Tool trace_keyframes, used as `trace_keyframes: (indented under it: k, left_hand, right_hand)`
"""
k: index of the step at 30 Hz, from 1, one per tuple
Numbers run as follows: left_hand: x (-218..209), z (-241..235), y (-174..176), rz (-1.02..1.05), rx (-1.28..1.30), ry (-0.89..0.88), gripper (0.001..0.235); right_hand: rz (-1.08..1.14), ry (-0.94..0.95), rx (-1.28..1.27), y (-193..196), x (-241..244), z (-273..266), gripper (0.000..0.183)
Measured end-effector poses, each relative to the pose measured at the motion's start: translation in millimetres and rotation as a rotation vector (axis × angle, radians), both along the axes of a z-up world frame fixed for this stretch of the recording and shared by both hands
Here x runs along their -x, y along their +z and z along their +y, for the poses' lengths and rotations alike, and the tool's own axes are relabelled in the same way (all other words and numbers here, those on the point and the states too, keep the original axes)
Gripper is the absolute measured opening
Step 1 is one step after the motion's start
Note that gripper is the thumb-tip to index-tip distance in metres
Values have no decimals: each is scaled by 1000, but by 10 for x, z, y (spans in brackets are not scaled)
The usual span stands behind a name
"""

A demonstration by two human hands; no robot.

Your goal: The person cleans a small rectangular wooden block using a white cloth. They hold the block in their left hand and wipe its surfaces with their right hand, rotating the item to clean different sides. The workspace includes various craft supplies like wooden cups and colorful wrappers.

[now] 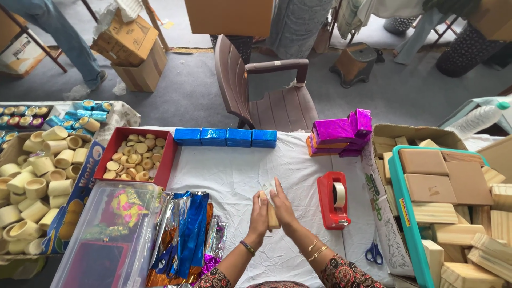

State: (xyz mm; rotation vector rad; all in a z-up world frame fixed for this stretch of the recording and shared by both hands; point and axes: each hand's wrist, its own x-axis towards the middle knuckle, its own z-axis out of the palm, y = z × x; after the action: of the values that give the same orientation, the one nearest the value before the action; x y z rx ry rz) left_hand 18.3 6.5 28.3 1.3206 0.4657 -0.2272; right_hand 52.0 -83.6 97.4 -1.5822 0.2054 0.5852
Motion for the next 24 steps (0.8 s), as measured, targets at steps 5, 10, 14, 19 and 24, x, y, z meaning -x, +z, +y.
trace_keyframes:
  k: [5,10,14,19,24]
  left_hand:
    - [-268,184,-641,-84,61,215,52]
    - [-68,36,-156,67,31,109,44]
    - [-71,21,-300,-50,17,96,38]
    - [-116,105,-284,-161,132,295,36]
    - [17,-50,-315,-252,25,98,33]
  right_hand:
    - [-372,167,82,-1038,234,-122,67]
    - [-214,157,47,-103,127,-48,68]
    - [-4,52,30,-397,228,-97,73]
    - [-161,208,122,-706,285,-145,71]
    - [-118,55,-3,-388,116,-121,74]
